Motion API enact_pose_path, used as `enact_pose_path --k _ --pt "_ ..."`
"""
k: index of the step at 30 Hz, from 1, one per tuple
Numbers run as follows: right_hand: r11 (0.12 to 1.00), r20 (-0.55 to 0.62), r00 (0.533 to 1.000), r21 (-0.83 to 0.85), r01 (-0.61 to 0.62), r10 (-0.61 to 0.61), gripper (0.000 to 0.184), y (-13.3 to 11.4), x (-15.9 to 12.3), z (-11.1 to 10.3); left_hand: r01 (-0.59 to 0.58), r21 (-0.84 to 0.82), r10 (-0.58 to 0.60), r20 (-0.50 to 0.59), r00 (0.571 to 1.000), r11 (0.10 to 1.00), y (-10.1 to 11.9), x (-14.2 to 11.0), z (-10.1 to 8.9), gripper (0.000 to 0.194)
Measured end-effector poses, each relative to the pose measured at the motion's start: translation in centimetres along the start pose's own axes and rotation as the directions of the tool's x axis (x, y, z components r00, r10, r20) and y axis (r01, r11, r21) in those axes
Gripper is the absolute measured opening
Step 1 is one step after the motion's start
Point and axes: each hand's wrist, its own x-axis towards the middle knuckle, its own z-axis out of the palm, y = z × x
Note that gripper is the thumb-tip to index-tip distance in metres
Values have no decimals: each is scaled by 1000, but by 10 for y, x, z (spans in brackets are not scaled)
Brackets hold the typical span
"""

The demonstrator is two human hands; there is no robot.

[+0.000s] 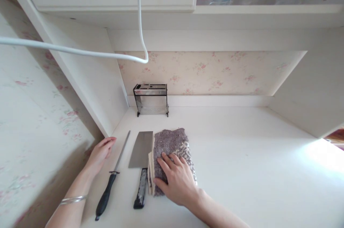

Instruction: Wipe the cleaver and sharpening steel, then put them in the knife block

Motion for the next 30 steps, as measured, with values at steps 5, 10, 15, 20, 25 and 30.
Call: enact_pose_path --k 5,10,15,20,25,30 --pt "1000 22 1000 16 8 -8 70 0 -2 3 -9 -17 9 2 1000 1000 -1 1 0 41" --pt "992 148 983 88 93 -105 102 21 -7 -2 -9 -45 9 11 1000 999 -2 0 -3 40" --pt "991 98 990 87 98 -106 87 27 -8 0 -9 -61 11 25 1000 998 -1 -1 -3 39" --pt "991 -54 991 60 123 -119 56 26 -3 8 -7 -51 7 19 1000 999 -1 1 -3 42" --pt "984 -193 977 167 -59 91 56 30 2 16 16 -34 -15 16 1000 999 -5 5 -6 46" --pt "959 -241 960 274 -74 143 47 14 6 15 49 -1 -49 2 999 999 -4 5 -5 47"
